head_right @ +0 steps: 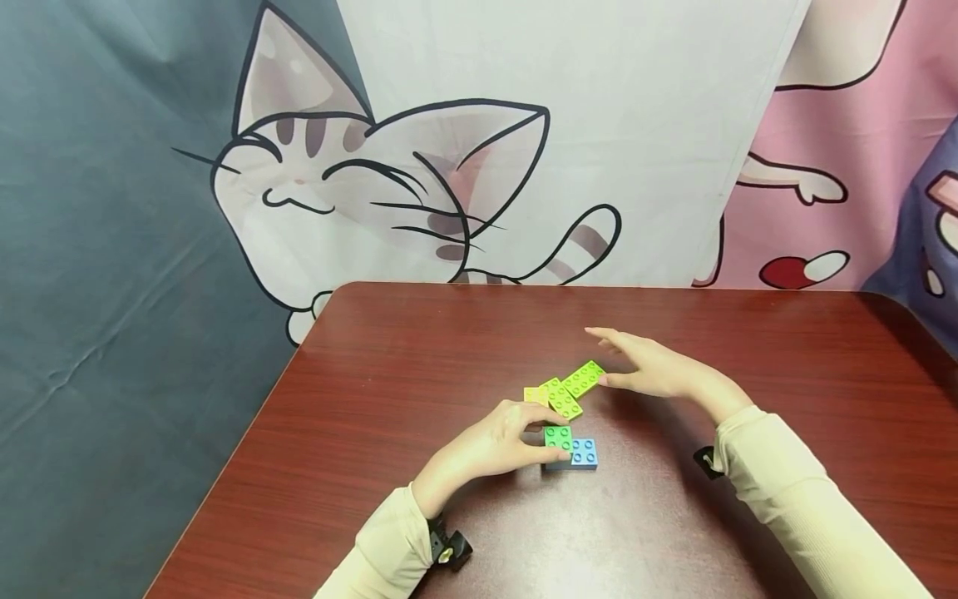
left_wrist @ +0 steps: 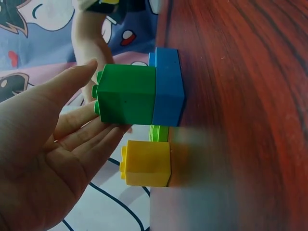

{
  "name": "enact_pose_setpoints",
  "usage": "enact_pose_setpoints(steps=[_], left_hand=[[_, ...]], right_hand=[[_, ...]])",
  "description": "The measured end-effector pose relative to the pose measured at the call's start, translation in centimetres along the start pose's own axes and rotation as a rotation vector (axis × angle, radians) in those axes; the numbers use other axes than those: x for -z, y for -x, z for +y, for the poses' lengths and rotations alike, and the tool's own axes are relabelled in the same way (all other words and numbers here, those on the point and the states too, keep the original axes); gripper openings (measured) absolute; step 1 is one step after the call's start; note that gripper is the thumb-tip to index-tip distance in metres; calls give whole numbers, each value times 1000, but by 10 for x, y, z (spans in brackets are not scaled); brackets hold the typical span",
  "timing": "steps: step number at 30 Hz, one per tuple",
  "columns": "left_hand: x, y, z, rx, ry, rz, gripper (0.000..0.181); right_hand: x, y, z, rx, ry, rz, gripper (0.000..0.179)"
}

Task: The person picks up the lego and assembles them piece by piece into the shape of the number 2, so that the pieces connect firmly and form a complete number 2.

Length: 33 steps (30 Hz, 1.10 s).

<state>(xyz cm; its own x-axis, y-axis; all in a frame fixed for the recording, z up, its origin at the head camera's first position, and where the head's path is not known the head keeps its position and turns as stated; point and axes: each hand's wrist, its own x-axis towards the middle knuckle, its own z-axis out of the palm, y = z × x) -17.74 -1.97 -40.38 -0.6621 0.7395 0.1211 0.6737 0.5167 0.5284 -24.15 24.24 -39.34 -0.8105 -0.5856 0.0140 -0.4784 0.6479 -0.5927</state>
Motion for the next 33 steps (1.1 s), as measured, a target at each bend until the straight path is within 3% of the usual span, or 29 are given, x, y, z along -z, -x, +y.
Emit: enact_pose_setpoints(steps=[5,12,20,27,33], left_hand=[[-1,0,1,12,14,-6,36],[-2,-1,0,12,-9,-29,34],[-1,-3,0,21,-17,-43,33],[-1,-2,-1,30,-8,-46,34],[-2,-2,-1,42,-17,-53,35]], right_hand=[[-6,-9,14,1,-58,-55,72],[-10,-13,19,51,-13,-86,65],[-22,-19,28,187,130,22,46],[-29,-23,33,195,166,54,40],[-31,-24,36,136,175,42,33]])
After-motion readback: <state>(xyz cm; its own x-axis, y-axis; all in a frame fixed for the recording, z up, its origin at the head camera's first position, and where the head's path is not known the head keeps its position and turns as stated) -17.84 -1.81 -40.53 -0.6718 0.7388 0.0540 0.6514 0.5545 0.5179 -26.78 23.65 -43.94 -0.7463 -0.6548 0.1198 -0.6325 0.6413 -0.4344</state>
